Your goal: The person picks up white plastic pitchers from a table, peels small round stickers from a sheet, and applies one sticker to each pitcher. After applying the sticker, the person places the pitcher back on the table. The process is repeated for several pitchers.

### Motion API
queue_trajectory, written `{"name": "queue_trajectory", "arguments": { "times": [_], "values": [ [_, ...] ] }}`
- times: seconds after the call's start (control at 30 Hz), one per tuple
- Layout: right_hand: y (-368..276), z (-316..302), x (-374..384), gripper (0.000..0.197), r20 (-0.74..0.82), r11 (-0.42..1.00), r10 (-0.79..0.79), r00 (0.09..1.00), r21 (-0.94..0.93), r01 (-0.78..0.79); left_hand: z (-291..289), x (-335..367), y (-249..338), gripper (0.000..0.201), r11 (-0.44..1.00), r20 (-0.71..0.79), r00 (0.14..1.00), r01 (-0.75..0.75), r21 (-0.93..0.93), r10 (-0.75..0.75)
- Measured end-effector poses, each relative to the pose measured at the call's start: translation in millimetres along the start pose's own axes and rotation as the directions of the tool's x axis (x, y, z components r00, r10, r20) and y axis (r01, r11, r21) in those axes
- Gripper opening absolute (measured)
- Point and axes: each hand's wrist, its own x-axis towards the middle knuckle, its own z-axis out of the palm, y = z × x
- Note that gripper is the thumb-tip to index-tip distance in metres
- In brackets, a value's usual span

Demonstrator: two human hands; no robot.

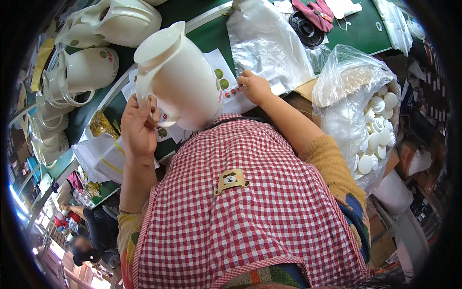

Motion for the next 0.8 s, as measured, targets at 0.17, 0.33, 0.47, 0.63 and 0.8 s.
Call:
{"name": "queue_trajectory", "arguments": {
  "times": [0.17, 0.33, 0.47, 0.63, 0.8],
  "values": [
    [18.6, 5.7, -1.4, 0.011, -0.020, 0.929, 0.185, 0.983, 0.329, -0.168, 24.7, 28.7, 16.5, 0.020, 0.985, 0.095, 0.993, 0.080, -0.153, -0.066],
    [-17.8, -49.6, -14.7, 0.019, 0.312, -0.026, 0.533, 0.787, 0.935, -0.353, 37.6, 75.8, 9.5, 0.021, 0.957, 0.076, 0.992, 0.120, -0.265, -0.103],
    [-65.5, -75.4, -41.0, 0.024, 0.295, -0.331, 0.160, 0.942, 0.915, -0.230, 58.4, 95.4, 4.7, 0.019, 0.940, -0.065, 0.994, 0.063, -0.334, -0.090],
    [-118.7, -70.6, -53.2, 0.043, 0.438, -0.484, -0.085, 0.895, 0.767, -0.422, 70.4, 104.0, 2.2, 0.020, 0.939, -0.206, 0.977, -0.015, -0.343, -0.059],
    [-124.0, -53.3, -45.2, 0.050, 0.400, -0.518, -0.128, 0.907, 0.753, -0.406, 56.5, 112.8, -3.7, 0.012, 0.882, -0.173, 0.982, -0.020, -0.470, -0.070]
  ]
}}
